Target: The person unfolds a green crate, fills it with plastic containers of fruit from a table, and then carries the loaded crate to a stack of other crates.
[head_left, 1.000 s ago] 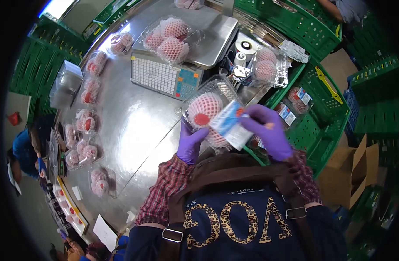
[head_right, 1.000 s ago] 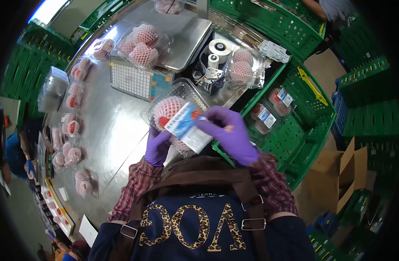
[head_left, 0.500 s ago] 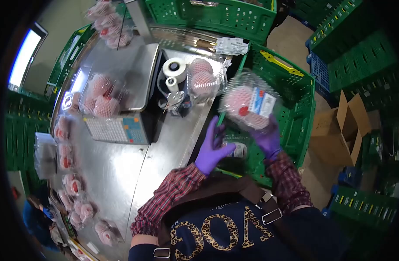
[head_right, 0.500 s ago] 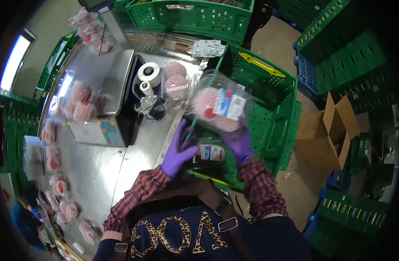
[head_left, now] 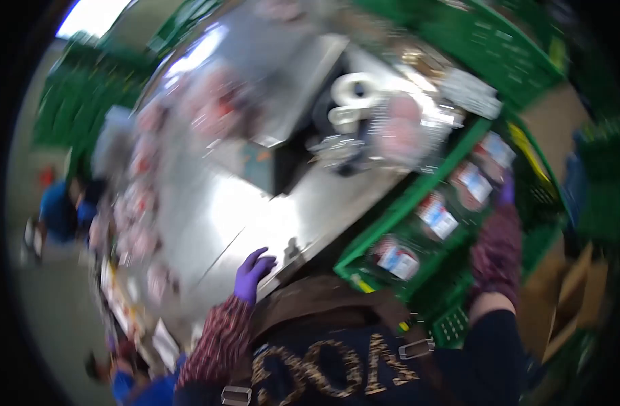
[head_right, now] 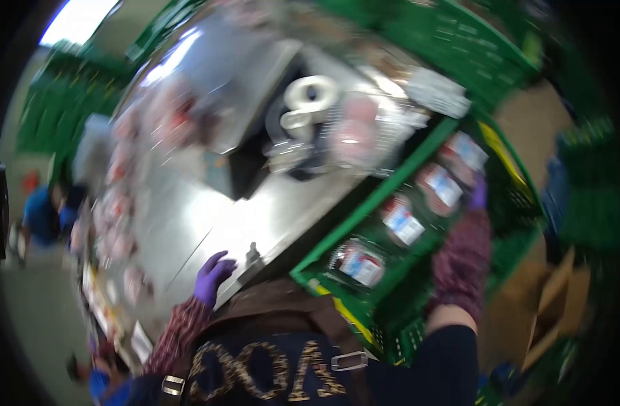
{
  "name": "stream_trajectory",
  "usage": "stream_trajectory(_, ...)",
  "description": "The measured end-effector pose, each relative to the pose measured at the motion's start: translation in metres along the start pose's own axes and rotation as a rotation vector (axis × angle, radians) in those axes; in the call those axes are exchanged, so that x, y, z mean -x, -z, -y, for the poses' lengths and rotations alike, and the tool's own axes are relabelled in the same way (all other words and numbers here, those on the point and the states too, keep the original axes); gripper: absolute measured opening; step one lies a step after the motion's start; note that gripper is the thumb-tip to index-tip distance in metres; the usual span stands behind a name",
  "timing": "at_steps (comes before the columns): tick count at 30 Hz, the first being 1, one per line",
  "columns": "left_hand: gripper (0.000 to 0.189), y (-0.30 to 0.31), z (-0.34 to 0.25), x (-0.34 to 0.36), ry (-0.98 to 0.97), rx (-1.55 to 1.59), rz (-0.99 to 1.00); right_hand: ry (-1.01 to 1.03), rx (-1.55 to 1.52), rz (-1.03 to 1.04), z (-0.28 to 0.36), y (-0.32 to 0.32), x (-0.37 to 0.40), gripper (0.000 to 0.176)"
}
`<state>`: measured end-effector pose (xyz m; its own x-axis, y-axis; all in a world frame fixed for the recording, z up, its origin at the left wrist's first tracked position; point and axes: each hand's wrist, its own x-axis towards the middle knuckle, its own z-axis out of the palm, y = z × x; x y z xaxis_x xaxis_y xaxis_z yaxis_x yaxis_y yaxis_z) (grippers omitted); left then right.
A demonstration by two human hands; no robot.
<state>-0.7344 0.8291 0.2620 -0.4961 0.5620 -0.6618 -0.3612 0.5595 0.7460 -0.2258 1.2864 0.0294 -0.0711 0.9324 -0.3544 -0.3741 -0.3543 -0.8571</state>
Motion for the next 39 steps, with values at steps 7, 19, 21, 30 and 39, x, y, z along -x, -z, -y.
stream_trajectory(7, 0.030, 0.127, 0.080, 0.062, 0.175, 0.406, -0.699, 0.083, 1.265, -0.346, -0.002, 0.085, -0.015, 0.046)
stream_trajectory(19, 0.028, 0.500, 0.199, 0.047, 0.415, -1.161, -0.776, 0.321, 0.629, 0.154, 0.049, -0.283, 0.210, 0.035)
stream_trajectory(21, 0.028, 0.539, 0.190, 0.020, 0.364, -1.185, -0.762, 0.420, 0.718, 0.249, 0.033, -0.356, 0.225, 0.033)
stream_trajectory(30, 0.010, 0.535, 0.253, -0.017, -0.435, -0.028, -0.583, -0.538, 0.070, 0.792, 0.036, -0.548, 0.160, 0.038)
stream_trajectory(39, 0.007, 0.315, 0.056, 0.006, -0.482, 1.011, -0.215, 0.195, 0.517, 0.959, -0.017, -0.515, 0.152, 0.017)
